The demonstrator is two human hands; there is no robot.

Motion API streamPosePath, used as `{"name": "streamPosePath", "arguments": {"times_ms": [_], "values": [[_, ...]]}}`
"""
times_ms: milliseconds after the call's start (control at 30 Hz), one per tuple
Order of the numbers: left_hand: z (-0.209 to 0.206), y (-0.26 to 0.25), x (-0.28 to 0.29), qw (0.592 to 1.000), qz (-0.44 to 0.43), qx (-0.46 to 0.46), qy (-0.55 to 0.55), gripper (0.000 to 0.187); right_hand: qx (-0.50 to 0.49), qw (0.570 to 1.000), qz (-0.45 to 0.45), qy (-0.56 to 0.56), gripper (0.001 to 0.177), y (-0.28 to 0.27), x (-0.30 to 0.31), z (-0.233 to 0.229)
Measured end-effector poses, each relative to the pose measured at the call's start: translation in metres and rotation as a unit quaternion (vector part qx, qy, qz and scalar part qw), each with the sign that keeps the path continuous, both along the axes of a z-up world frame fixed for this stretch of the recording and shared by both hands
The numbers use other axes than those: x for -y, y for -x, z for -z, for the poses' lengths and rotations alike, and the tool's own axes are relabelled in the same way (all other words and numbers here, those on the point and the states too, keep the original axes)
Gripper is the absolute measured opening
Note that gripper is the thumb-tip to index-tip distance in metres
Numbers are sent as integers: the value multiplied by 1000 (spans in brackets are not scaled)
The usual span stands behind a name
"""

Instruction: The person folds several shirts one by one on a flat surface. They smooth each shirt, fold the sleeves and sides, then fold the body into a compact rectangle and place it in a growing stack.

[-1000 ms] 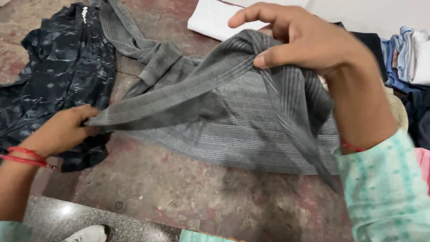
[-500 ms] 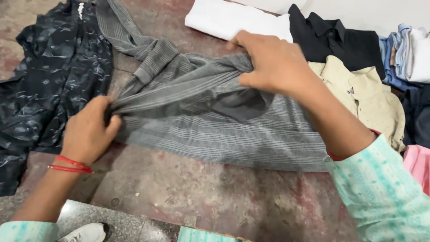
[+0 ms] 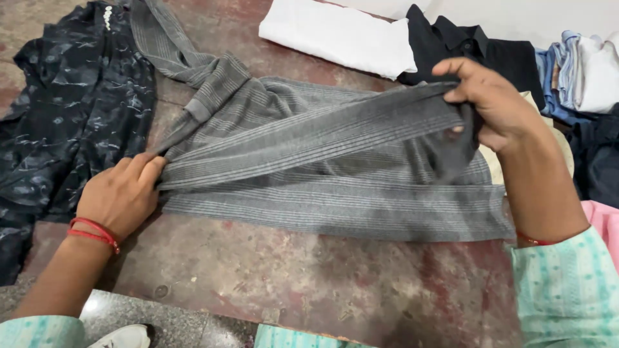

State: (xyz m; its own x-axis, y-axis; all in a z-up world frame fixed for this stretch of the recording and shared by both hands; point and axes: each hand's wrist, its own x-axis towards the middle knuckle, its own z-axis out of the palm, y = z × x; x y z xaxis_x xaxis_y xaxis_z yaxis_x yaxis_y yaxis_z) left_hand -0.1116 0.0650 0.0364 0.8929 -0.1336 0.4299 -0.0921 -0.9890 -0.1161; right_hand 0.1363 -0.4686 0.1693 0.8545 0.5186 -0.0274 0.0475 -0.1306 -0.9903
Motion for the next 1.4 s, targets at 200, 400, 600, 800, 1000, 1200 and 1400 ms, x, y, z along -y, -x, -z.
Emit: {"name": "streamPosePath", "arguments": {"times_ms": [200, 400, 600, 800, 1000, 1200, 1400], "values": [[-23, 5, 15, 991, 51, -18, -123, 49, -10, 949, -41, 312, 47, 15, 24, 82], [-32, 5, 63, 962, 221, 51, -151, 46, 109, 906, -82, 401, 61, 31, 52, 101], [-25, -2, 66, 987, 162, -4, 8, 17, -89, 994, 37, 54, 58, 36, 80, 53], [-28, 4, 69, 985, 133, -103, -28, 22, 127, 929, 29, 347, 42, 45, 89, 84], [-39, -2, 108, 971, 225, -38, 65, 43, 429, 785, 104, 436, 35, 80, 66, 86], [-25, -23, 142, 965, 187, -22, 181, 42, 486, 763, -88, 417, 35, 141, 45, 77], [-20, -69, 146, 969, 74, 37, 231, 27, 473, 759, -120, 431, 42, 162, 70, 84]]}}
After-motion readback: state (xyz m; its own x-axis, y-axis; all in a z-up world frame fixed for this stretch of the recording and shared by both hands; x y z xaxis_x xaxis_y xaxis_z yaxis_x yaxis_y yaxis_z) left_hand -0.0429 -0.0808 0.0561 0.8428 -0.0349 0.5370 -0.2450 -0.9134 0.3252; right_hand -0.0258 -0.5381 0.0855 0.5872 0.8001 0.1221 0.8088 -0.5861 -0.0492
